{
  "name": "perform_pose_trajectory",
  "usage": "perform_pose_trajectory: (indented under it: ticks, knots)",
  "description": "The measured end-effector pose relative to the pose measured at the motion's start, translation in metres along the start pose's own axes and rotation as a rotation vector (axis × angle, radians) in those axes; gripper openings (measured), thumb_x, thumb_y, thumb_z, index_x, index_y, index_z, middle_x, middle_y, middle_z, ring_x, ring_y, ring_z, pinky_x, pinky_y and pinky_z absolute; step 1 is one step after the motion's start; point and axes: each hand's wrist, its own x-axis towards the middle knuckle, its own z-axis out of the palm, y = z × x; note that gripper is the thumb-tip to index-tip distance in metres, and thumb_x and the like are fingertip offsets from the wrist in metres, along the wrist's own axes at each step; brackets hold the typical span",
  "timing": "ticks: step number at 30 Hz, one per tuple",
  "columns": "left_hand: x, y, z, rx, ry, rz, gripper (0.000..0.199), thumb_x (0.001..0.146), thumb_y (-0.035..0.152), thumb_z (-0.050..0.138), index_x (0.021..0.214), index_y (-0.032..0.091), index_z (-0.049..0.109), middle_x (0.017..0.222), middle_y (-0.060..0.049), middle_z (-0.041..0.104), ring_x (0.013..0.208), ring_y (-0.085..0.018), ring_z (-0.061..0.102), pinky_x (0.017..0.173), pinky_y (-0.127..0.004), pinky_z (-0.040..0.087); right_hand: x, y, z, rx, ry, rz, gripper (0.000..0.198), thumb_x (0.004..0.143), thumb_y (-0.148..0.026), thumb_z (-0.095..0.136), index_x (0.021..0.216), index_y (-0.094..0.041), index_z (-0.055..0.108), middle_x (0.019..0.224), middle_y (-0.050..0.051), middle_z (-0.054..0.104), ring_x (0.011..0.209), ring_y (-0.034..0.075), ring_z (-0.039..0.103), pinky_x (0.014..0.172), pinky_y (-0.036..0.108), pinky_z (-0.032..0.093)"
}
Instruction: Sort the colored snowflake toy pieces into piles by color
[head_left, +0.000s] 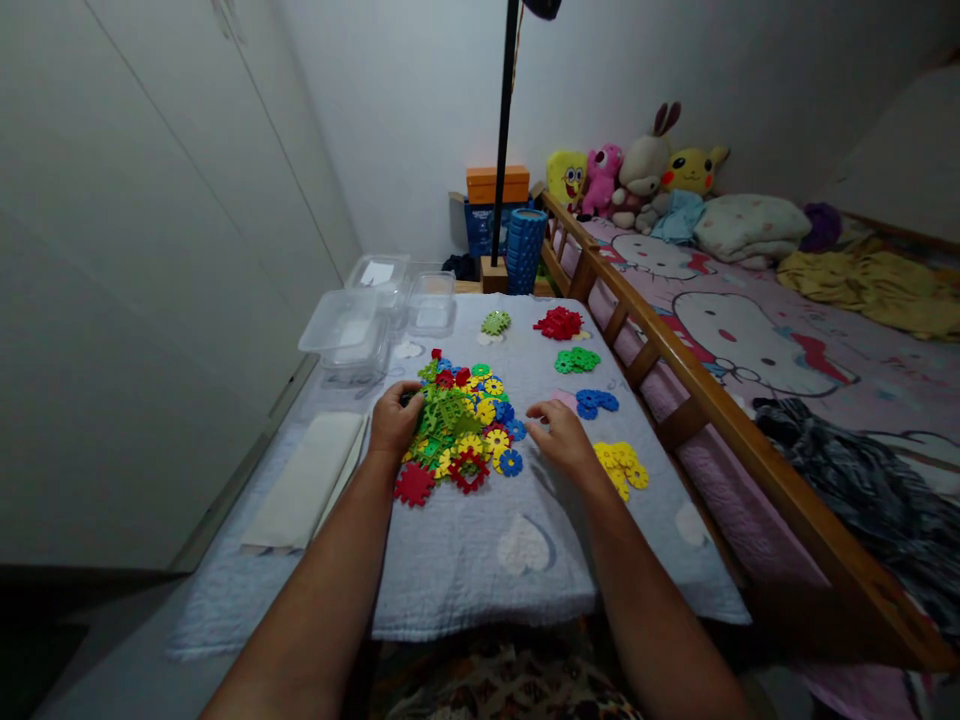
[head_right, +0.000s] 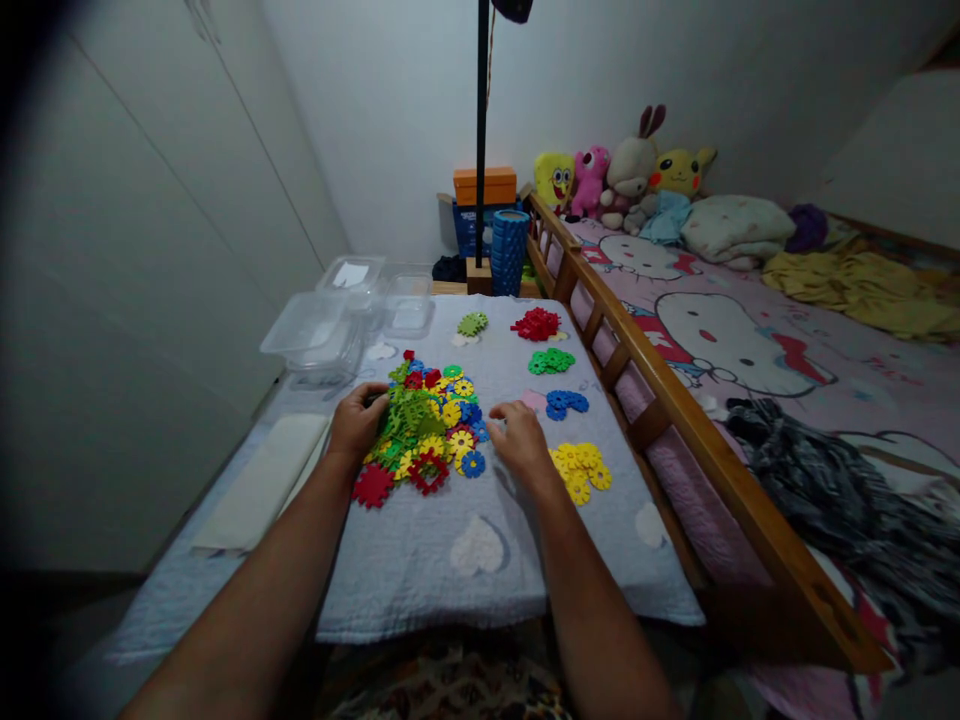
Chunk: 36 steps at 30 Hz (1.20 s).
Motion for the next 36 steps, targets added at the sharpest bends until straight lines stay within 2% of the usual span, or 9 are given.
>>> perform_pose_trajectory:
  ticks: [2,5,8,11,20,28,32,36]
  knots:
    - [0.0,-0.001,0.0,0.057,0.032,0.054,0.031,0.078,0.04,0.058,0.098,0.019,0.07,0.11,-0.008,0.071,0.106,-0.025,0.065,0.102,-0.04,0.048,0.009,-0.011,0.022,-0.037,-0.014,-0.041,0.021,0.082,-0.022,0.063,0.102,-0.019,0.07,0.105,0.01,0.069,0.102,0.024,0.061,0.096,0.039,0.047]
    - [0.002,-0.002,0.002,0.122,0.058,0.118,0.031,0.08,0.04,0.057,0.101,0.02,0.069,0.121,-0.01,0.068,0.121,-0.027,0.06,0.113,-0.043,0.041,0.017,-0.016,0.047,-0.058,0.034,-0.039,0.036,0.084,-0.027,0.064,0.119,-0.018,0.065,0.122,0.013,0.065,0.117,0.027,0.057,0.103,0.042,0.044]
    - [0.004,-0.003,0.006,0.183,0.011,0.137,0.037,0.083,0.045,0.056,0.108,0.02,0.068,0.127,-0.012,0.066,0.126,-0.029,0.057,0.115,-0.045,0.04,0.016,-0.014,0.063,-0.049,0.093,-0.015,0.043,0.087,-0.031,0.062,0.129,-0.018,0.06,0.13,0.015,0.062,0.122,0.028,0.055,0.106,0.043,0.043]
    - [0.006,-0.003,0.01,0.257,-0.07,0.156,0.044,0.085,0.05,0.055,0.115,0.019,0.066,0.126,-0.013,0.067,0.124,-0.03,0.058,0.113,-0.047,0.041,0.011,-0.012,0.072,-0.061,0.098,-0.017,0.039,0.089,-0.03,0.059,0.126,-0.019,0.061,0.128,0.013,0.064,0.12,0.028,0.056,0.106,0.044,0.042]
    - [0.009,0.013,0.028,0.173,-0.249,0.219,0.048,0.086,0.048,0.058,0.124,0.018,0.064,0.13,-0.013,0.065,0.123,-0.03,0.059,0.11,-0.047,0.045,0.011,-0.008,0.072,0.013,0.156,-0.038,0.03,0.086,-0.024,0.056,0.114,-0.018,0.064,0.116,0.013,0.066,0.113,0.028,0.056,0.102,0.043,0.043]
    - [0.015,0.026,0.049,0.129,-0.401,0.359,0.047,0.088,0.044,0.06,0.128,0.019,0.063,0.139,-0.013,0.057,0.134,-0.029,0.051,0.118,-0.048,0.037,0.01,-0.005,0.067,0.09,0.249,-0.016,0.02,0.084,-0.02,0.053,0.101,-0.02,0.064,0.105,0.011,0.065,0.105,0.026,0.056,0.099,0.042,0.044]
    - [0.031,0.027,0.047,0.219,-0.381,0.348,0.039,0.092,0.047,0.056,0.117,0.02,0.07,0.146,-0.013,0.05,0.14,-0.03,0.046,0.12,-0.047,0.034,0.011,-0.002,0.067,0.107,0.267,0.011,0.015,0.083,-0.02,0.054,0.096,-0.021,0.062,0.1,0.009,0.063,0.103,0.026,0.056,0.098,0.041,0.044]
    - [0.053,0.022,0.043,0.344,-0.235,0.288,0.038,0.093,0.045,0.055,0.116,0.02,0.071,0.145,-0.014,0.052,0.138,-0.033,0.047,0.118,-0.052,0.032,0.013,0.0,0.068,0.123,0.283,0.042,0.011,0.082,-0.021,0.055,0.092,-0.021,0.06,0.097,0.008,0.061,0.099,0.026,0.055,0.095,0.04,0.044]
